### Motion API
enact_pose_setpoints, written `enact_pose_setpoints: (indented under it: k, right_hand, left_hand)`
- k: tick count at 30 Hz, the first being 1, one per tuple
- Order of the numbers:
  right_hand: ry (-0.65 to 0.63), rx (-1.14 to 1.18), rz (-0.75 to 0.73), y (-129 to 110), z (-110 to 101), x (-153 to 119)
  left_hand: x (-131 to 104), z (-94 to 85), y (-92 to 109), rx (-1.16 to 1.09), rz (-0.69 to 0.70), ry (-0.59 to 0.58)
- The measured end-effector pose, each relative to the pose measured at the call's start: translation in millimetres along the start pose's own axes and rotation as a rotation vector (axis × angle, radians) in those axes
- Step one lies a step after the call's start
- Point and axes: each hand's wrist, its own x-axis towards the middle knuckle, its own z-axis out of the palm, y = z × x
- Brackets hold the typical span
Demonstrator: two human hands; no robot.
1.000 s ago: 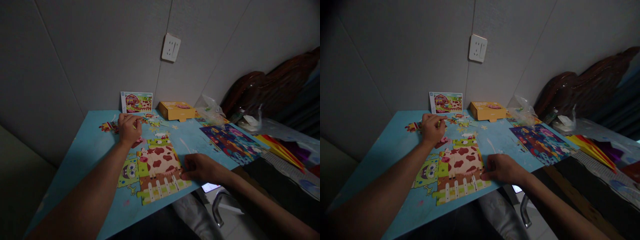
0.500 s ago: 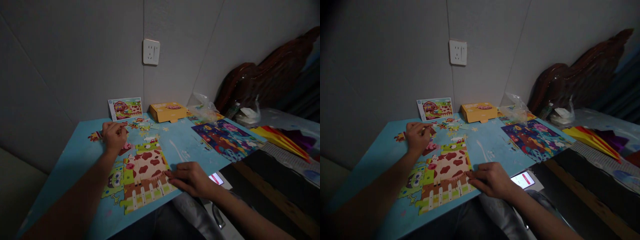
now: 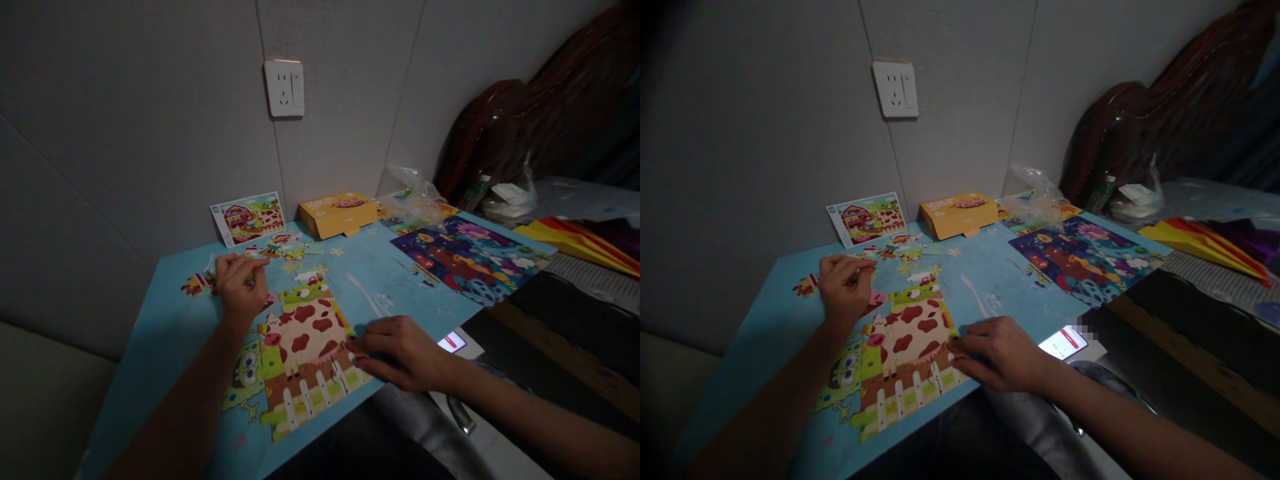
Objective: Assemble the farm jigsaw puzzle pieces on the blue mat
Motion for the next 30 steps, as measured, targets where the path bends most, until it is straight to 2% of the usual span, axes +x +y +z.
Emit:
enact_pose_setpoints:
  k: [4,8,11,14,20,30]
  right_hand:
    - [-0.002,0.021,0.012,-1,1,1]
    - [-0.006,0.033,0.035,-2,2,1]
    - [0.001,0.012,0.034,-5,2,2]
    - [0.025,-0.001,0.032,-7,2,3]
    - [0.026,0.020,0.034,-6,4,4]
    - [0.062,-0.008,-0.016,-5,5,2]
  left_hand:
    - [-1,0.5,-7,0.015,-0.062,0.016]
    - [1,6.7,-10,-0.005,-0.023,-0.005]
    - [2,9.6,-11,0.001,-0.046,-0.010]
    - [2,10.3,-13,-0.004,-0.069,0.013]
    - [1,10.8,-15,-0.021,-0.022,0.078]
    - [2,10.5,-14,-0.009,-0.024,0.030]
